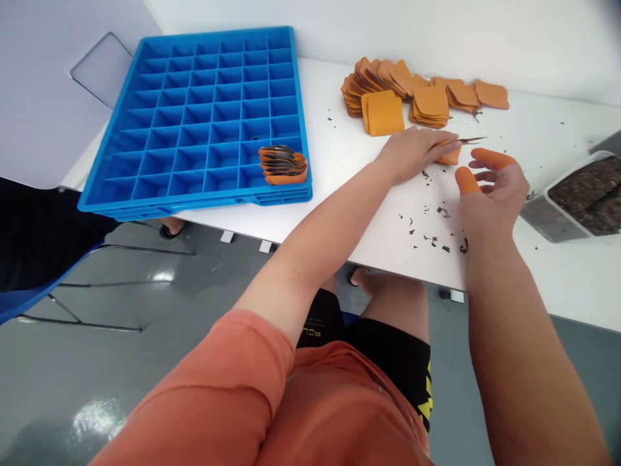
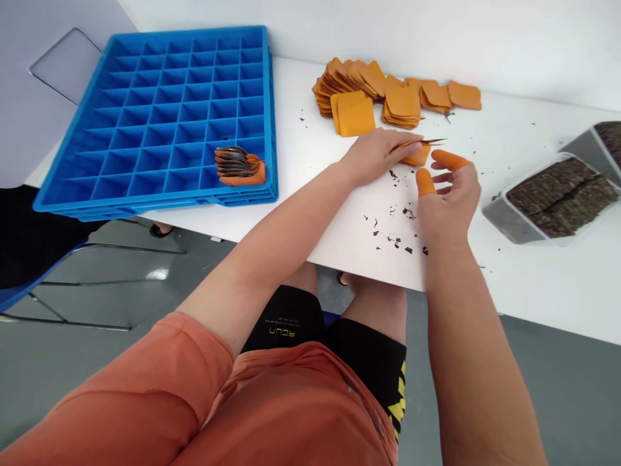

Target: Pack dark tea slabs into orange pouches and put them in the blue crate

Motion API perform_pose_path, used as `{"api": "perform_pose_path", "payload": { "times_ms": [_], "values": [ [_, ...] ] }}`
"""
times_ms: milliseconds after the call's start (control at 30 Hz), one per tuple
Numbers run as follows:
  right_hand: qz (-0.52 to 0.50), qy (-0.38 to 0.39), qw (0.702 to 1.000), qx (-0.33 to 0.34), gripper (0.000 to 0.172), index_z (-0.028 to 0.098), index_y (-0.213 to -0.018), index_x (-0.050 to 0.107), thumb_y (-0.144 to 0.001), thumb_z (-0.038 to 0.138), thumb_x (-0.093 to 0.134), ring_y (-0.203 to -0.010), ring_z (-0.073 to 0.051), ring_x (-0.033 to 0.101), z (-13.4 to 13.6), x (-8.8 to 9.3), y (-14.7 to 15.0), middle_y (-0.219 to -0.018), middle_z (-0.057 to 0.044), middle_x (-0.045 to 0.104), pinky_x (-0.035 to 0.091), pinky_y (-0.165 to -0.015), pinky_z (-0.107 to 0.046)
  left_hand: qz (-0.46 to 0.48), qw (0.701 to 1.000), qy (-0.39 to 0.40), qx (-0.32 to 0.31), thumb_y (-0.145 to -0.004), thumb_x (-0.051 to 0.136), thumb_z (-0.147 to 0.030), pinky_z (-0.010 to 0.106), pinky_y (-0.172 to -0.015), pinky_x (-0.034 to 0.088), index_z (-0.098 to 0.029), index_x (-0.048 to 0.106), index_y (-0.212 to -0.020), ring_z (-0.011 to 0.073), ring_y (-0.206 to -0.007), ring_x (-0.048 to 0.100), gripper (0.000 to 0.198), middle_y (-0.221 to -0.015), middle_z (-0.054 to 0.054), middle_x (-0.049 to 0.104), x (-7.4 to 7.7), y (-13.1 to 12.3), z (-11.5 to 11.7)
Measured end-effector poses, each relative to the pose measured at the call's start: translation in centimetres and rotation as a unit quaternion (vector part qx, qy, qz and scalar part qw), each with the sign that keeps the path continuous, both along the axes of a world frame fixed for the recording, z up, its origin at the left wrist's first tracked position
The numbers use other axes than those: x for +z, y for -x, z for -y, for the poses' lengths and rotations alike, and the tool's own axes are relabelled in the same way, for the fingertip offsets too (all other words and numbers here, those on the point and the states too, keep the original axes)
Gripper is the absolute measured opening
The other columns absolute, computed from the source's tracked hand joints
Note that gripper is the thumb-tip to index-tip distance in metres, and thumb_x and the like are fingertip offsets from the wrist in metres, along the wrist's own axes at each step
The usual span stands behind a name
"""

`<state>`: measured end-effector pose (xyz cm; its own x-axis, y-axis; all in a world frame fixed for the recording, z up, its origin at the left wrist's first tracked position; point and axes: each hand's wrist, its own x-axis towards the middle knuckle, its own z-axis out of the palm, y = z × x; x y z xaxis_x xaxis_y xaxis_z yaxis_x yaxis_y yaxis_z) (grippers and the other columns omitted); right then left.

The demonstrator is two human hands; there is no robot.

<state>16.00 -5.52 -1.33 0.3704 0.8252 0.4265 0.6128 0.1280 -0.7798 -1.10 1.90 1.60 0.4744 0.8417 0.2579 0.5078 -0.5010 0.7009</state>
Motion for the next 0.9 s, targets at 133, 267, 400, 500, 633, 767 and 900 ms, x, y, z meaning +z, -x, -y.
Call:
{"api": "perform_pose_path", "payload": {
  "times_ms": [133,267,400,500,633,767,900],
  "values": [
    [0.003,0.009,1.000,-0.004,0.044,0.028,-0.119,0.074,-0.076,0.018,0.070,-0.092,-0.024,0.070,0.3,0.4,0.2,-0.119,-0.011,0.078,0.052,-0.072,-0.041,0.071,0.995,-0.043,-0.050,-0.115,0.038,-0.039,0.029,-0.111,0.048,-0.026,0.073,-0.131,0.0193,-0.127,0.065,0.041,-0.136,0.005,0.074,-1.2,0.2,-1.0],
    [0.010,0.012,1.000,0.015,0.042,0.025,-0.124,0.072,-0.082,0.028,0.069,-0.094,-0.023,0.069,0.5,0.6,0.3,-0.122,-0.011,0.076,0.051,-0.072,-0.039,0.111,0.993,-0.037,-0.030,-0.115,0.035,-0.034,0.031,-0.119,0.046,-0.024,0.071,-0.126,0.0192,-0.131,0.065,0.039,-0.136,0.006,0.072,-1.4,0.8,-1.3],
    [0.017,0.021,0.999,0.021,0.046,0.025,-0.129,0.066,-0.084,0.034,0.068,-0.097,-0.022,0.068,0.0,0.1,-0.2,-0.124,-0.009,0.073,0.051,-0.072,-0.039,0.081,0.997,-0.002,-0.001,-0.115,0.033,-0.037,0.036,-0.118,0.048,-0.028,0.068,-0.123,0.0216,-0.129,0.066,0.037,-0.134,0.004,0.072,-1.1,1.4,-0.9],
    [0.044,0.013,0.998,0.031,0.043,0.028,-0.132,0.060,-0.091,0.040,0.066,-0.102,-0.023,0.067,-0.4,-0.4,-0.7,-0.127,-0.007,0.069,0.054,-0.078,-0.041,0.065,0.997,0.023,0.031,-0.116,0.030,-0.046,0.037,-0.114,0.052,-0.027,0.068,-0.111,0.0225,-0.122,0.068,0.042,-0.124,0.005,0.074,-0.7,1.9,-0.4],
    [0.064,-0.004,0.997,0.050,0.041,0.030,-0.135,0.056,-0.099,0.048,0.061,-0.110,-0.025,0.066,-0.6,-1.0,-0.8,-0.129,-0.008,0.065,0.057,-0.085,-0.045,0.069,0.993,0.018,0.090,-0.114,0.029,-0.054,0.041,-0.113,0.053,-0.028,0.065,-0.099,0.0244,-0.118,0.068,0.047,-0.117,0.006,0.073,-0.7,2.1,-0.4],
    [0.077,-0.014,0.995,0.063,0.043,0.030,-0.136,0.058,-0.100,0.055,0.060,-0.119,-0.028,0.066,-0.5,-1.0,-0.8,-0.131,-0.009,0.066,0.057,-0.095,-0.051,0.113,0.986,-0.009,0.119,-0.108,0.034,-0.067,0.046,-0.107,0.057,-0.032,0.059,-0.086,0.0260,-0.111,0.068,0.049,-0.106,0.004,0.072,-0.7,1.8,-0.7],
    [0.099,-0.028,0.993,0.052,0.042,0.032,-0.135,0.059,-0.104,0.060,0.053,-0.128,-0.029,0.063,-0.2,-0.2,-1.0,-0.134,-0.008,0.065,0.053,-0.105,-0.055,0.153,0.985,-0.013,0.081,-0.098,0.041,-0.084,0.047,-0.106,0.057,-0.034,0.063,-0.091,0.0244,-0.112,0.065,0.056,-0.111,0.001,0.074,0.0,1.4,0.1]
  ]
}}
